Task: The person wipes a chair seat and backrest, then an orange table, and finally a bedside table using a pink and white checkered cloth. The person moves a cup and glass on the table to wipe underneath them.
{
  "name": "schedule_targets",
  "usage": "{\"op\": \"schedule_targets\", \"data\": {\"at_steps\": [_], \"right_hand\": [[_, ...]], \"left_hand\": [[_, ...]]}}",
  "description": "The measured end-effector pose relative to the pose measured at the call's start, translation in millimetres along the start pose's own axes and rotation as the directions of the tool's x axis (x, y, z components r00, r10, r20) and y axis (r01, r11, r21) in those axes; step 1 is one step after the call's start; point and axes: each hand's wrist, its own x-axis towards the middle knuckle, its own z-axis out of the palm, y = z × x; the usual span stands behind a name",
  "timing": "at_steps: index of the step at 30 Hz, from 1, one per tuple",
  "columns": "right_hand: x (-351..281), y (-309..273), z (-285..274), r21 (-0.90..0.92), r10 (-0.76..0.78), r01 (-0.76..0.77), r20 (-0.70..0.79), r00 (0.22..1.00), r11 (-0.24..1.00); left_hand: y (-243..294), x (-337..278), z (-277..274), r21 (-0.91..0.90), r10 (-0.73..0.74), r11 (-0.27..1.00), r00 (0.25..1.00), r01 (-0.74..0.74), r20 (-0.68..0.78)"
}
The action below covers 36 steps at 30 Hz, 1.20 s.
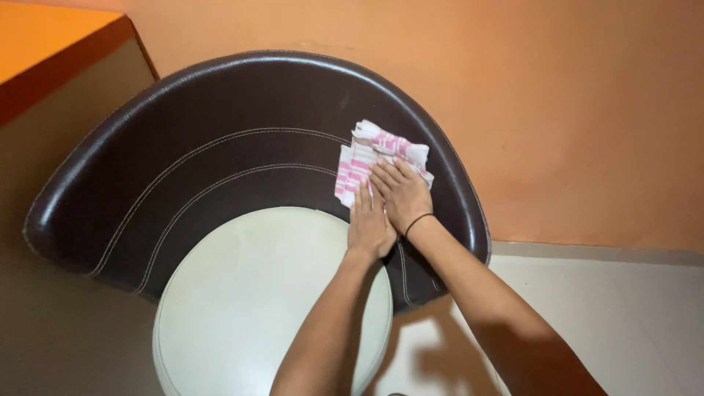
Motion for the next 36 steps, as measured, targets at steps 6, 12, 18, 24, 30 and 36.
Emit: {"op": "schedule_targets", "data": {"at_steps": [6, 12, 18, 24, 30, 36], "right_hand": [[56, 16, -8, 0.043, 0.045, -0.037, -0.176, 0.983, 0.998], [84, 18, -11, 0.081, 0.060, -0.037, -0.301, 0.952, 0.996], [65, 12, -20, 0.082, 0.071, -0.050, -0.285, 0.956, 0.995], [33, -7, -14, 0.063, 0.039, -0.031, -0.130, 0.991, 0.998], [-2, -19, -22, 0.019, 0.004, -0.005, 0.021, 1.000, 1.000], [10, -24, -23, -0.018, 0.047, -0.046, 0.038, 0.998, 0.999]], "left_hand": [[-32, 56, -20, 0.067, 0.009, 0.998, 0.989, 0.001, -0.147], [-49, 72, -48, 0.111, 0.014, 0.994, 0.993, -0.001, -0.120], [-55, 63, -40, 0.231, 0.078, 0.972, 0.990, -0.049, -0.116], [-44, 31, -23, 0.200, 0.042, 0.979, 0.999, -0.048, 0.034], [-33, 0, -10, 0.180, 0.001, 0.983, 0.989, -0.028, 0.150], [-37, 8, -33, 0.213, -0.027, 0.977, 0.991, -0.001, 0.132]]}}
